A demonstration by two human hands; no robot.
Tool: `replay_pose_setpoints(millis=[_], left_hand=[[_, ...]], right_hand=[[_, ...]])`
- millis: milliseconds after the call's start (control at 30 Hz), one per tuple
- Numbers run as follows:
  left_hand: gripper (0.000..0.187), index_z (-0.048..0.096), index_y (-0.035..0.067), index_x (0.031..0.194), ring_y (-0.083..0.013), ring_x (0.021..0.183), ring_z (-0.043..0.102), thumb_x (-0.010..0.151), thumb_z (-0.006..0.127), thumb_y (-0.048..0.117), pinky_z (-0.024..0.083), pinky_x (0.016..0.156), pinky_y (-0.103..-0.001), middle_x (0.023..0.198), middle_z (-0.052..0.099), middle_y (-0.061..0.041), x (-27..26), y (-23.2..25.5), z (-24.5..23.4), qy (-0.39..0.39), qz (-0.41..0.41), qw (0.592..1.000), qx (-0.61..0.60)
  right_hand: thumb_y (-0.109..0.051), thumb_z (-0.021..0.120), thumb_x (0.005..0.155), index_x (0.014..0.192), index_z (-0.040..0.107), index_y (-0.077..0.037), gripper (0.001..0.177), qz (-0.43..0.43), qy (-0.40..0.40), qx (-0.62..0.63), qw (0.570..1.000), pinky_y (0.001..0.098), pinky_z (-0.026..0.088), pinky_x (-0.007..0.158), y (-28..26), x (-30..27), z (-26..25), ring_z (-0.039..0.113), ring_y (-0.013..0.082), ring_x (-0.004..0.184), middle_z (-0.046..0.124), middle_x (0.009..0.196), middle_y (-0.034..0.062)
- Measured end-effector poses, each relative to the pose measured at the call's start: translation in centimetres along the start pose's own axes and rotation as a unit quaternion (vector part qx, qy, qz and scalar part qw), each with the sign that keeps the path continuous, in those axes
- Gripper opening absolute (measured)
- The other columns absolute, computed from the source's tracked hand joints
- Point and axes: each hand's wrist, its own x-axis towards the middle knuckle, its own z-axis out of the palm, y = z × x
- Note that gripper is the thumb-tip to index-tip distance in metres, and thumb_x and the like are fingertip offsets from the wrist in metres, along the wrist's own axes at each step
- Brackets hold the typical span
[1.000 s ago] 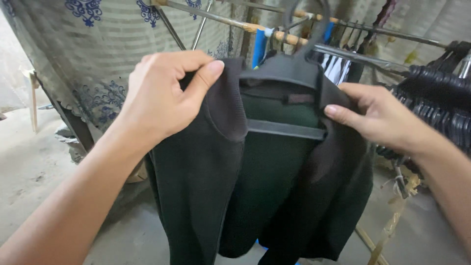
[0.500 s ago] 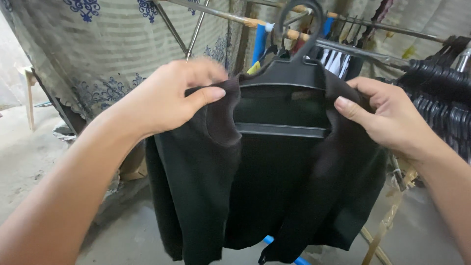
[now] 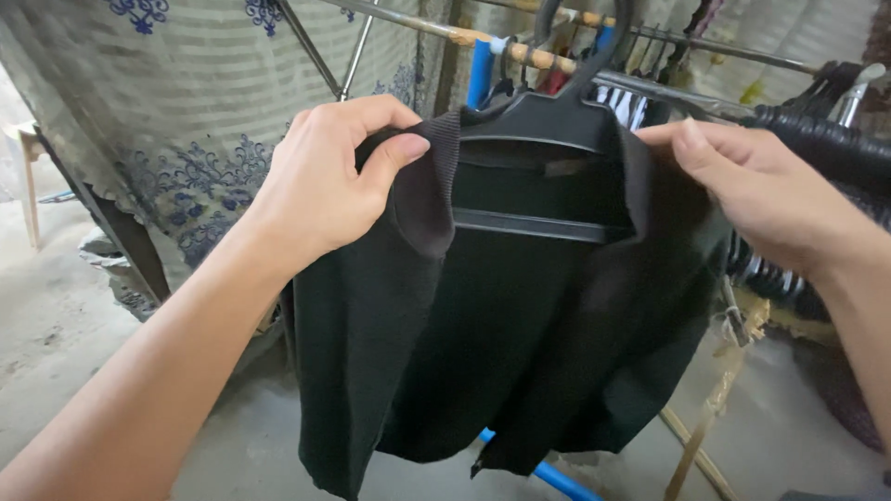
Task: The person picks up various clothing items from a pile on a chair, places each on a hanger, and hangs them on a metal clothing rack. The items include a white polo shirt, a black jacket, a white patterned top, a brown t-shirt, and a gray t-shirt.
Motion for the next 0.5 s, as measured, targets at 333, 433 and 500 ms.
replay_pose_setpoints(millis=[333, 433, 500], left_hand=[[0.01, 0.069, 0.017, 0.093, -0.0197, 0.075, 0.066, 0.095, 0.06, 0.02, 0.046, 0.068, -0.036, 0.081, 0.071, 0.004, 0.2, -0.7, 3.1, 0.029, 0.118, 0.992, -0.041], [0.015, 0.072, 0.015, 0.097, -0.0191, 0.08, 0.069, 0.095, 0.058, 0.02, 0.05, 0.071, -0.035, 0.091, 0.077, 0.002, 0.4, -0.9, 4.9, -0.043, 0.072, 0.994, -0.073], [0.022, 0.072, 0.02, 0.106, -0.029, 0.096, 0.067, 0.093, 0.056, 0.028, 0.046, 0.084, -0.04, 0.101, 0.075, -0.005, 0.9, -1.2, 6.6, -0.085, 0.05, 0.993, -0.068]], right_hand=[[-0.014, 0.045, 0.099, 0.108, 0.067, 0.014, 0.036, 0.024, -0.221, 0.194, 0.956, 0.0548, 0.056, 0.079, 5.5, 2.8, -2.6, 0.071, 0.0448, 0.088, 0.076, 0.104, 0.0324], [-0.009, 0.052, 0.098, 0.103, 0.069, 0.015, 0.029, 0.037, -0.261, 0.256, 0.93, 0.0497, 0.057, 0.073, 7.4, 2.3, -2.3, 0.07, 0.0399, 0.08, 0.075, 0.097, 0.0302], [-0.006, 0.047, 0.098, 0.116, 0.064, 0.017, 0.034, 0.125, -0.19, 0.287, 0.931, 0.0503, 0.05, 0.073, 7.2, 0.7, -1.9, 0.065, 0.0461, 0.086, 0.071, 0.105, 0.0355]])
